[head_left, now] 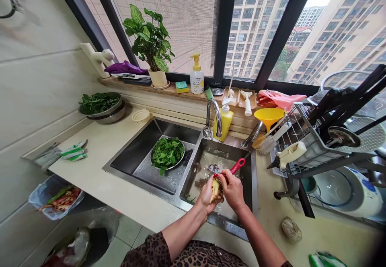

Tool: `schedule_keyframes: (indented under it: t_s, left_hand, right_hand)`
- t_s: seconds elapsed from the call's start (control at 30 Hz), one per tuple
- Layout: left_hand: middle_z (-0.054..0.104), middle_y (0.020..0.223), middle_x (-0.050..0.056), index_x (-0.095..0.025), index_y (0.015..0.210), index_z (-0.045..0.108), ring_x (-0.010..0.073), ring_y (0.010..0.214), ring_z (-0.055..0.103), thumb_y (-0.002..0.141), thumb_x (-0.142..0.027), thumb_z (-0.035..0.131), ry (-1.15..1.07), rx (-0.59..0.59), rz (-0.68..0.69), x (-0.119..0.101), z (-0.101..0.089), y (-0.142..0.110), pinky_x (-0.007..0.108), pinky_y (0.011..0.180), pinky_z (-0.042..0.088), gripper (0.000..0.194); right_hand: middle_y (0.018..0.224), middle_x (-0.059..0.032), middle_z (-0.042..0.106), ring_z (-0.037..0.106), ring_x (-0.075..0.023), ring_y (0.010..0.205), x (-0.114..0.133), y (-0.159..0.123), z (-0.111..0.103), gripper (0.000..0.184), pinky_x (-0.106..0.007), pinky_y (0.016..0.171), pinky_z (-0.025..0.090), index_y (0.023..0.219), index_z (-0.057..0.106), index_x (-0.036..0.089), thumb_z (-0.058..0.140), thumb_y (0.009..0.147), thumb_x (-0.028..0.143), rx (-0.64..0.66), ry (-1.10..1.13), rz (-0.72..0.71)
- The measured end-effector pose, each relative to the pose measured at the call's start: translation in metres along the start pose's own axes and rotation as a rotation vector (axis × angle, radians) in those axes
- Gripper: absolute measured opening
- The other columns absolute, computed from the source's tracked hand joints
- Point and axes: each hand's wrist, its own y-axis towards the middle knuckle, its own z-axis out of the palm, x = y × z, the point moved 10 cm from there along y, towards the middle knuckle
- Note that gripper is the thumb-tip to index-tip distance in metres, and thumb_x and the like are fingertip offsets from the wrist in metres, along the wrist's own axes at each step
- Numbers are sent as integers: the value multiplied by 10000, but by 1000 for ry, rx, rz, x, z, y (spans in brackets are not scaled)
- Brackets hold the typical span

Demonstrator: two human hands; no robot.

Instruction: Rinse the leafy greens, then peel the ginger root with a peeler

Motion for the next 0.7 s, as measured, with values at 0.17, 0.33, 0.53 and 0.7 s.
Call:
schedule_keyframes:
  t_s: [0.17, 0.33, 0.53, 0.7]
  left_hand:
    - [512, 483, -3, -136, 767, 545, 112, 365, 456, 809, -474, 449, 79, 15, 79, -8, 3, -6, 220, 374, 332, 354]
    - [509, 518, -14, -153, 903, 555, 106, 380, 461, 787, -491, 476, 94, 37, 46, -8, 5, -13, 206, 367, 334, 367]
    - [505, 559, -3, -120, 819, 548, 71, 424, 475, 824, -533, 417, -42, 81, -42, -16, -1, -7, 167, 389, 353, 433]
    - [516, 550, -11, -118, 792, 525, 71, 419, 484, 810, -513, 469, -56, -81, 7, -25, -28, 6, 186, 424, 401, 399]
  right_hand:
    - [664, -26, 626, 557, -135, 566, -4, 0, -4, 383, -210, 498, 296, 881, 600, 201, 333, 892, 475, -45, -137, -16]
    - [660, -40, 591, 502, -117, 550, -19, 7, -7, 383, -207, 470, 205, 850, 627, 204, 347, 892, 462, -82, -388, -78]
    - [636, -21, 565, 467, -101, 466, -108, 0, 36, 214, -201, 456, 198, 835, 601, 222, 452, 859, 373, 105, -526, 154]
    - [501, -20, 517, 490, -133, 414, -133, -47, 110, 92, -220, 424, 256, 604, 596, 208, 606, 693, 227, 420, -416, 166]
